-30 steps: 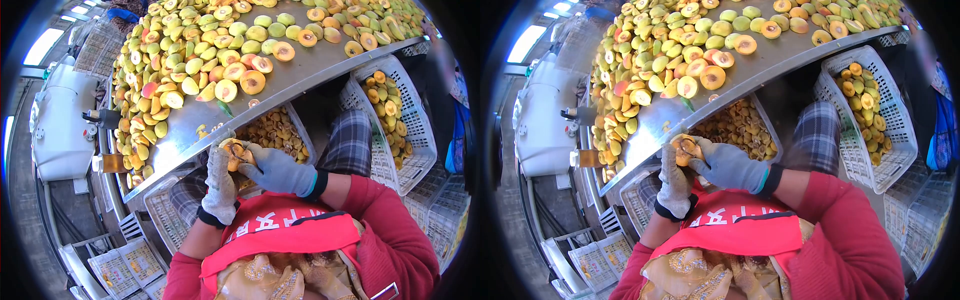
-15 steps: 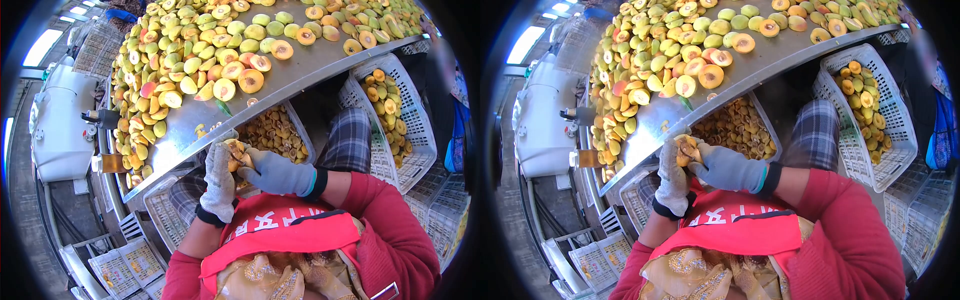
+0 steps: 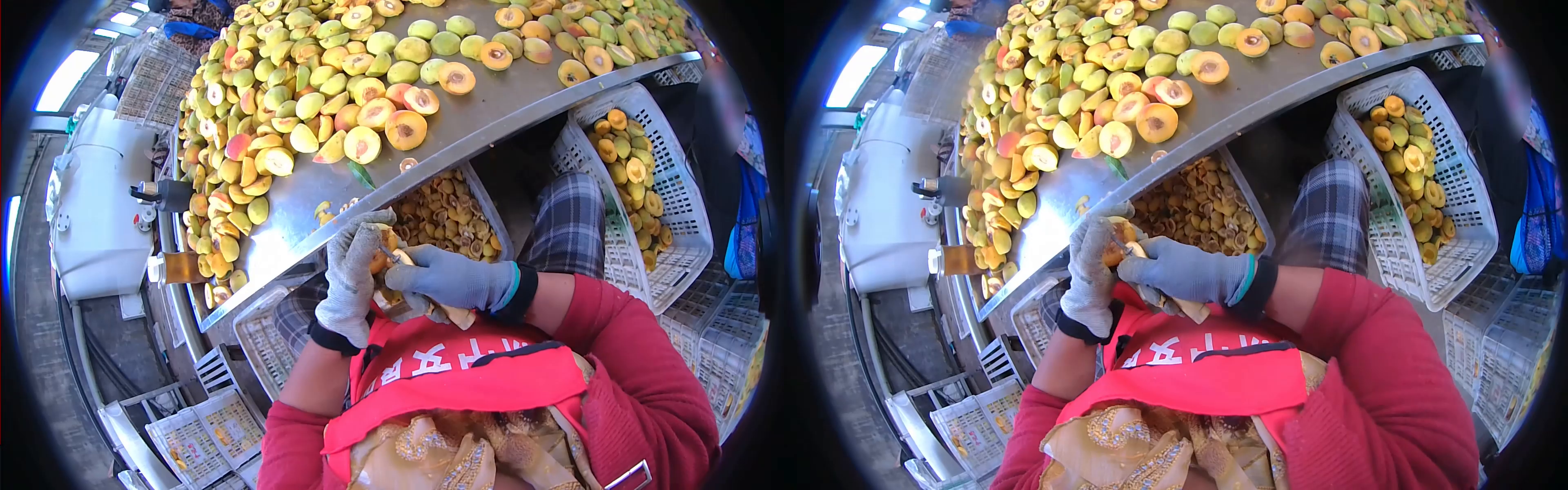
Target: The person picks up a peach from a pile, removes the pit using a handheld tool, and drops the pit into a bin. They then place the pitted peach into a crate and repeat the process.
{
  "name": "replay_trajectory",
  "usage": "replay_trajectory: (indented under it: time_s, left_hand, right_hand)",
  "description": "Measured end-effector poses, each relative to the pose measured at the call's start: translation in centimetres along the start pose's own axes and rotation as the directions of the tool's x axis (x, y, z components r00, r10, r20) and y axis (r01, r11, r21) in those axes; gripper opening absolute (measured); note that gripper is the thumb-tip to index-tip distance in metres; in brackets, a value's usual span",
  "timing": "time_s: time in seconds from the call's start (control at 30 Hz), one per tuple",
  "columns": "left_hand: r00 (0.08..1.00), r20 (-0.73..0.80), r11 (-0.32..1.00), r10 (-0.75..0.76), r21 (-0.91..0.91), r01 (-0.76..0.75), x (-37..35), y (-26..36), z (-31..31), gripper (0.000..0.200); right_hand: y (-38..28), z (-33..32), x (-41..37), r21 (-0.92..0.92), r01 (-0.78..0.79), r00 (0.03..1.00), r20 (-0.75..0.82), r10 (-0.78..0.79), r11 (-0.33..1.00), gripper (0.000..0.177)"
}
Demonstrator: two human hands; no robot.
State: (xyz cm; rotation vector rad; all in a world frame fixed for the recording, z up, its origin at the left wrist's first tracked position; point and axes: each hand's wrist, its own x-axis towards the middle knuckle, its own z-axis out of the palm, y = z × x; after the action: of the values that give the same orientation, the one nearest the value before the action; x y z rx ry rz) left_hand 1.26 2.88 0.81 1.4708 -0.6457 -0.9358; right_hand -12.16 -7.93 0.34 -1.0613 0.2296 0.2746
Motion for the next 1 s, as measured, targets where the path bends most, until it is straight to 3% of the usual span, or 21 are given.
replay_trajectory:
  time_s: [0.03,0.07,0.13,0.17,0.23,0.3,0.33,0.37,0.47,0.53,0.6,0.73,0.9,1.0]
  left_hand:
    - [0.999,-0.031,1.000,0.011,-0.012,-0.011,0.0,-0.6,0.0,0.029]
    - [0.998,-0.060,0.999,0.022,-0.022,-0.023,0.1,-1.0,0.0,0.029]
    - [0.996,-0.081,0.991,0.027,0.132,-0.016,0.2,-0.2,0.8,0.033]
    - [0.995,-0.090,0.978,0.030,0.208,-0.011,0.3,0.1,1.1,0.035]
    - [0.992,-0.120,0.989,0.034,0.147,-0.016,0.2,-0.3,1.3,0.031]
    - [0.988,-0.148,0.995,0.044,0.096,-0.030,0.2,-0.7,1.6,0.028]
    - [0.986,-0.159,0.996,0.054,0.075,-0.042,0.2,-0.9,1.9,0.028]
    - [0.983,-0.170,0.997,0.062,0.054,-0.054,0.1,-1.1,2.1,0.028]
    - [0.989,0.117,0.954,-0.088,0.295,0.050,0.7,0.7,0.5,0.028]
    - [0.958,0.159,0.955,-0.238,0.220,0.200,0.8,0.8,-0.3,0.028]
    - [0.932,0.190,0.943,-0.310,0.184,0.276,1.0,0.8,-0.4,0.029]
    - [0.934,0.271,0.971,-0.233,0.012,0.239,0.8,0.5,-0.7,0.034]
    - [0.951,0.276,0.960,-0.138,-0.199,0.196,0.6,-0.8,-0.7,0.048]
    - [0.977,0.195,0.948,-0.090,-0.283,0.144,0.4,-1.3,0.0,0.055]
  right_hand:
    - [0.2,-0.1,0.1,0.031,0.001,1.000,0.029,-0.002,1.000,0.022]
    - [1.1,0.0,0.7,-0.137,0.164,0.981,-0.080,-0.176,0.977,0.022]
    - [3.5,0.3,2.1,-0.492,0.388,0.823,-0.196,-0.533,0.779,0.021]
    - [4.0,0.1,2.3,-0.555,0.328,0.832,-0.212,-0.512,0.764,0.021]
    - [3.6,0.1,2.1,-0.670,0.203,0.846,-0.247,-0.472,0.714,0.021]
    - [1.2,-0.2,0.9,-0.294,0.061,0.981,-0.157,-0.111,0.954,0.023]
    - [0.1,-0.2,0.4,-0.097,-0.061,0.997,-0.050,0.056,0.993,0.024]
    - [0.2,-0.2,0.4,-0.136,-0.044,0.997,-0.062,0.036,0.990,0.025]
    - [0.4,-0.2,0.3,-0.268,-0.039,0.996,-0.088,0.016,0.963,0.024]
    - [0.4,-0.3,0.2,-0.361,-0.088,0.993,-0.101,0.055,0.928,0.022]
    - [-0.2,-0.5,-0.1,-0.164,-0.124,0.992,-0.022,0.122,0.979,0.021]
    - [0.1,-0.7,-0.4,0.251,-0.169,0.982,0.125,0.141,0.953,0.022]
    - [0.6,-1.0,-0.2,0.530,-0.271,0.945,0.305,0.117,0.804,0.020]
    - [0.9,-1.0,-0.1,0.615,-0.309,0.928,0.362,0.088,0.725,0.017]
